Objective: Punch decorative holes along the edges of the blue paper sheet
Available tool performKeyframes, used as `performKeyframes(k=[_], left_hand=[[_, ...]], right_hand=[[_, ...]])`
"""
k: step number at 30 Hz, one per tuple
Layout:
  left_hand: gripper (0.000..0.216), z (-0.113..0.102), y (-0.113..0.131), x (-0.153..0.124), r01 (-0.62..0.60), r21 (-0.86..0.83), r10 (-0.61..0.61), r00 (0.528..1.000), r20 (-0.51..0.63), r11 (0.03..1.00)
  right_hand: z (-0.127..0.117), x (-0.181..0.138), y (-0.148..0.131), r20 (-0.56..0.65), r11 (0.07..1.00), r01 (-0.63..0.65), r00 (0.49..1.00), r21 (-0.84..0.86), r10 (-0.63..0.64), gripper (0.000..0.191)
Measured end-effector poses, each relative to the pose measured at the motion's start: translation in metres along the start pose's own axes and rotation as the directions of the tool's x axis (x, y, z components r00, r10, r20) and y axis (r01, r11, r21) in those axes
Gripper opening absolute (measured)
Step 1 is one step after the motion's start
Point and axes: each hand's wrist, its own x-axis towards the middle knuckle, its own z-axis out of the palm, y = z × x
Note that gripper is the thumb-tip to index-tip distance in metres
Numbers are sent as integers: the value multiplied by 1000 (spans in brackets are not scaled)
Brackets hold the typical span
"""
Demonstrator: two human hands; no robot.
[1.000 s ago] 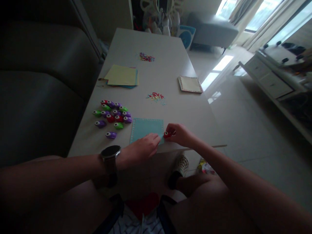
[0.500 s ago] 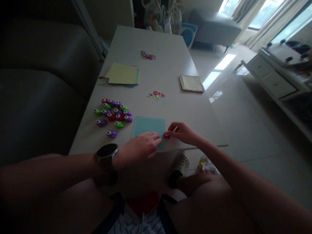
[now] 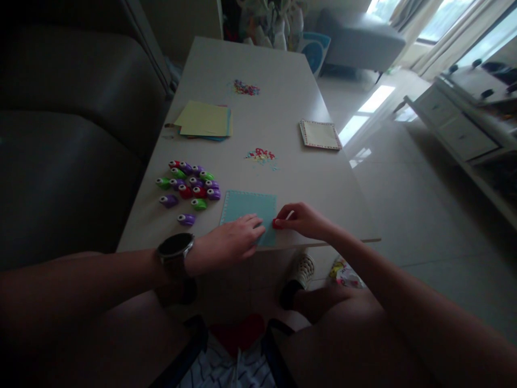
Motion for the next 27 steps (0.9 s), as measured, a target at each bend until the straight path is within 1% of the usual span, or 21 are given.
performKeyframes(k=[5, 9, 13, 17, 19, 21, 27], left_hand=[[31, -1, 0, 1, 2, -13, -2, 1000, 26, 1000], [34, -1, 1, 0, 2, -9, -2, 1000, 22, 1000], [39, -4, 2, -1, 18, -32, -17, 1000, 25, 999], [55, -5, 2, -2, 38, -66, -37, 999, 26, 997], [64, -4, 0, -2, 31, -90, -31, 1000, 6, 995], [68, -4, -2, -3, 21, -110, -21, 1000, -5, 994], [68, -7, -2, -1, 41, -134, -36, 999, 36, 990]], right_hand=[[5, 2, 0, -2, 1000, -4, 1000, 4, 4, 28], [7, 5, -1, -3, 1000, 4, 1000, -7, -4, 33], [7, 6, 1, -7, 1000, 4, 1000, -17, -4, 33], [7, 7, 3, -8, 1000, 2, 1000, -3, -2, 31], [7, 10, 3, -15, 1000, -17, 1000, 8, 17, 29], [8, 13, 1, -29, 999, -41, 999, 24, 42, 27], [9, 21, -10, -46, 987, -157, 986, 27, 158, 16]])
